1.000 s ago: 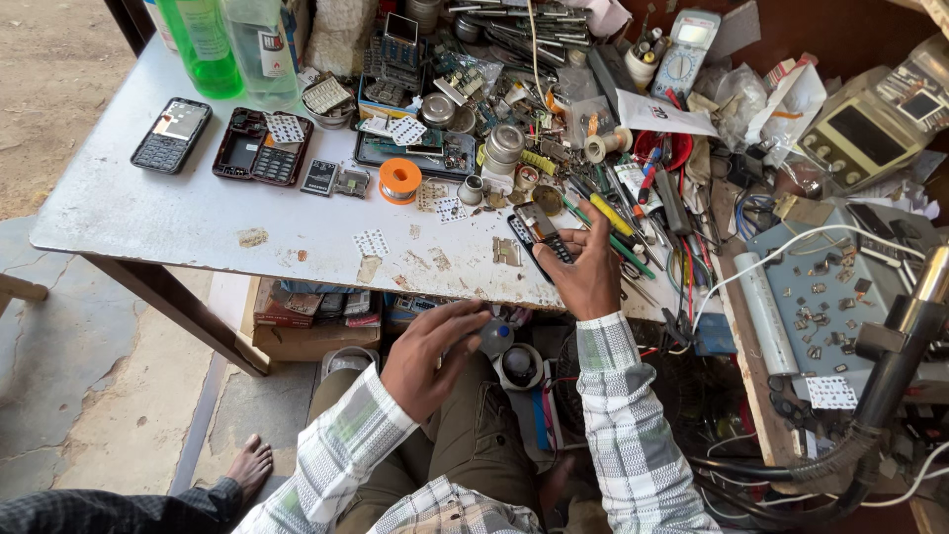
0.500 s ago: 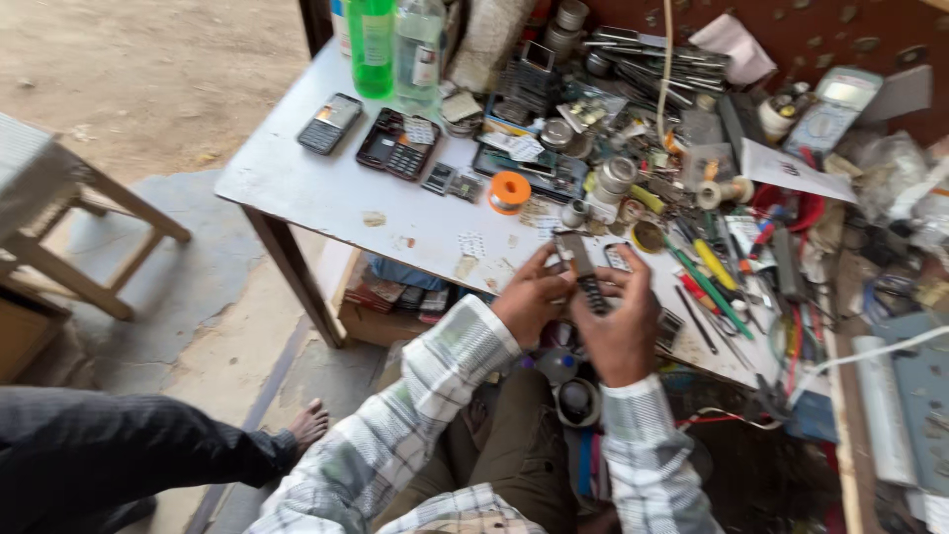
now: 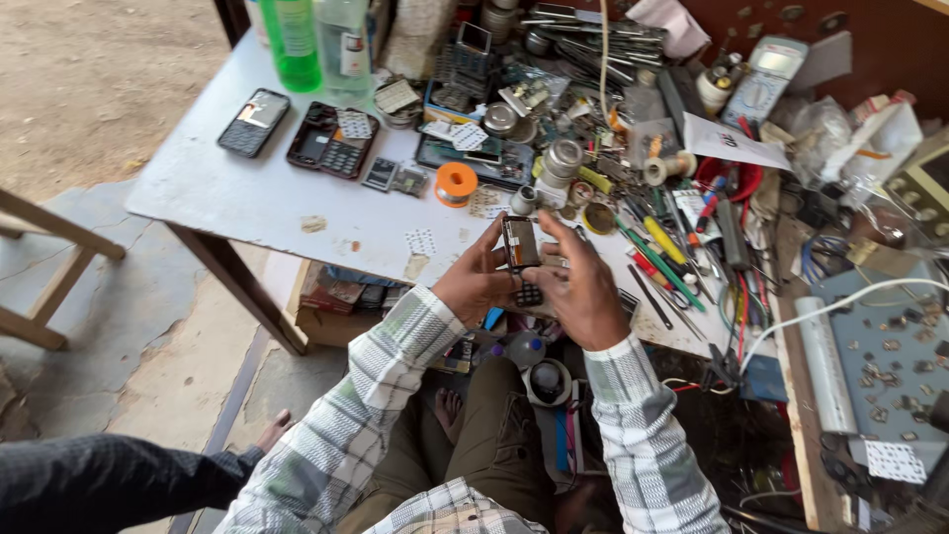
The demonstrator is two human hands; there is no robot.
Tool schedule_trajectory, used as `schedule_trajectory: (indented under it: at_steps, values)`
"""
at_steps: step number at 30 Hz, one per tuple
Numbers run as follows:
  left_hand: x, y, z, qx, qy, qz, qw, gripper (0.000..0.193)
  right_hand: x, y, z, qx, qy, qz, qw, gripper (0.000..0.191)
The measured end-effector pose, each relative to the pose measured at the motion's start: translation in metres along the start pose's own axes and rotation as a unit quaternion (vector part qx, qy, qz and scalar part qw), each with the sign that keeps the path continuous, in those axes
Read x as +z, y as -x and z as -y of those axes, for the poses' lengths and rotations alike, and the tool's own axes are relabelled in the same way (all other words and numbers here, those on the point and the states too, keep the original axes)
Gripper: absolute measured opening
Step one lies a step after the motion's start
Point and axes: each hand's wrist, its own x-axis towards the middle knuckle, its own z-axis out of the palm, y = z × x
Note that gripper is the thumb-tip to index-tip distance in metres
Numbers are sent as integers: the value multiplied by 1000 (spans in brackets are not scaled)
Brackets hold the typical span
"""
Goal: The person disassembles a feature phone, removes the back cover and battery, and uses a small screwdriver to detach the motherboard. They then handle another phone, remove its back cover, and use a metal prying tool to separate the screen assembly from the casing.
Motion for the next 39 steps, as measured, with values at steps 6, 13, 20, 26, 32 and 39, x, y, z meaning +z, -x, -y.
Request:
schedule_trajectory:
  at_steps: [6,13,20,26,32,39]
  values:
    - [-14,-10,0,-22,-105,63,992,105,0,-4,-1,7,-75,18,997,77]
    - [-13,-26,-16,-48,-212,80,973,102,2,-9,-21,14,-240,34,970,71]
    - [-11,-23,-21,-47,-168,103,979,97,7,-12,-35,18,-290,47,956,71]
    - [-15,-23,-24,-82,-93,66,990,99,12,-16,-44,65,-261,13,963,70]
    - [-17,-17,-31,-98,-101,-29,990,93,12,-20,-53,71,-267,-4,961,65]
    - [-19,-8,-39,-76,-93,-68,990,92,-2,-23,-59,134,-405,-37,904,59]
